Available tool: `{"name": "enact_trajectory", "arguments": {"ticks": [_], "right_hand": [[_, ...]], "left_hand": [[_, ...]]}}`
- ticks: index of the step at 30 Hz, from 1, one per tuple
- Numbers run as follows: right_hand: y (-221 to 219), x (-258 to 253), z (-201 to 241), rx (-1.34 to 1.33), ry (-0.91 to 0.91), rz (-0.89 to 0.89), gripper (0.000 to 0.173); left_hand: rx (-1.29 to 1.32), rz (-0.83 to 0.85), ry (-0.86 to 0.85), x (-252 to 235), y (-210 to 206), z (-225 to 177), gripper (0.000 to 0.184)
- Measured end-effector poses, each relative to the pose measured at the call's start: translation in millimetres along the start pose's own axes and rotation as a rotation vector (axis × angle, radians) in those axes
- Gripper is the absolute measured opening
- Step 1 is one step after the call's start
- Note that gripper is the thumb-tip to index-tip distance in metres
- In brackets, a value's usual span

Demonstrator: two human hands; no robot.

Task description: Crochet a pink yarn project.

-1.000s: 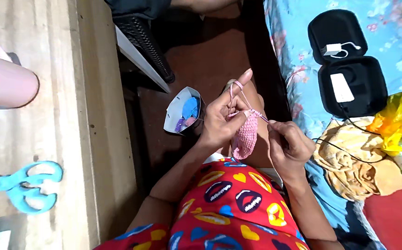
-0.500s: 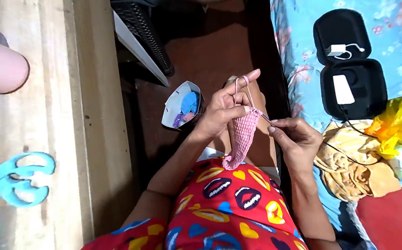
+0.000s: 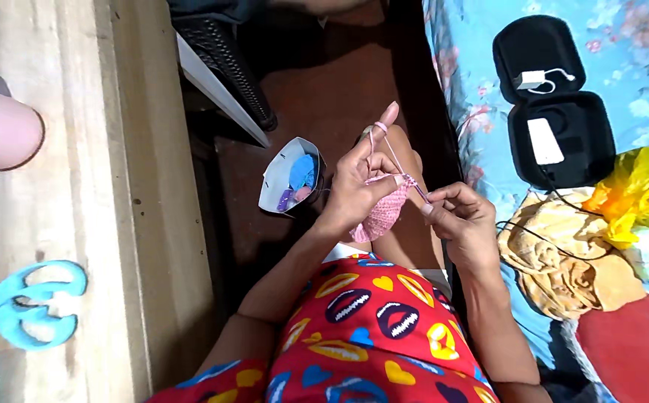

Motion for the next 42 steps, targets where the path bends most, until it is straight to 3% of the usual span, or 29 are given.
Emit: {"name": "enact_trajectory", "arguments": {"ticks": [4, 8, 11, 13, 17, 19, 21, 24, 29, 36, 42], "right_hand": [[-8.8, 0.1, -1.4, -0.044, -0.014, -0.003, 0.018], [-23.0, -2.2, 17.5, 0.107, 0.112, 0.001, 0.015], [-25.7, -6.8, 9.8, -0.168, -0.031, 0.044, 0.016], [-24.8, -4.2, 5.1, -0.233, -0.046, 0.037, 0.018], [-22.2, 12.1, 28.0, 0.251, 0.417, -0.060, 0.013], [-25.5, 19.3, 35.4, 0.485, 0.621, -0.090, 0.013], [-27.3, 22.9, 39.1, 0.601, 0.715, -0.107, 0.014], [-26.1, 19.0, 38.5, 0.543, 0.672, -0.056, 0.013], [-19.1, 3.6, 27.8, 0.239, 0.359, 0.026, 0.016], [-14.1, 2.5, 25.6, 0.183, 0.334, 0.027, 0.018], [-10.5, 3.3, 26.0, 0.202, 0.355, 0.014, 0.019]], "left_hand": [[-0.036, -0.045, -0.019, 1.8, -0.5, 0.5, 0.079], [-0.459, -0.157, -0.369, 25.8, -13.6, -20.0, 0.056], [-0.475, -0.198, -0.551, 31.8, -17.0, -23.5, 0.044], [-0.343, -0.180, -0.489, 29.5, -13.4, -22.5, 0.050], [-0.147, -0.138, -0.269, 24.2, -7.4, -22.6, 0.064], [-0.070, -0.156, -0.287, 18.1, -3.1, -23.0, 0.063], [-0.030, -0.163, -0.290, 14.4, 1.5, -23.9, 0.064], [-0.036, -0.143, -0.230, 13.5, 5.1, -26.3, 0.069], [-0.065, -0.094, -0.140, 13.4, 1.2, -23.0, 0.073], [0.009, -0.095, -0.084, 8.2, 5.2, -15.4, 0.064], [0.007, -0.129, -0.064, 9.6, 6.0, -12.1, 0.040]]}}
Point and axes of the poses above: each hand's wrist, its own x-axis away from the middle knuckle, its own y-axis out of the back of the hand, z = x × y, the point moved 8 cm from there along -x, towards the middle knuckle, and after that the axes turned 9 degrees about -x, right-handed, at the moved point
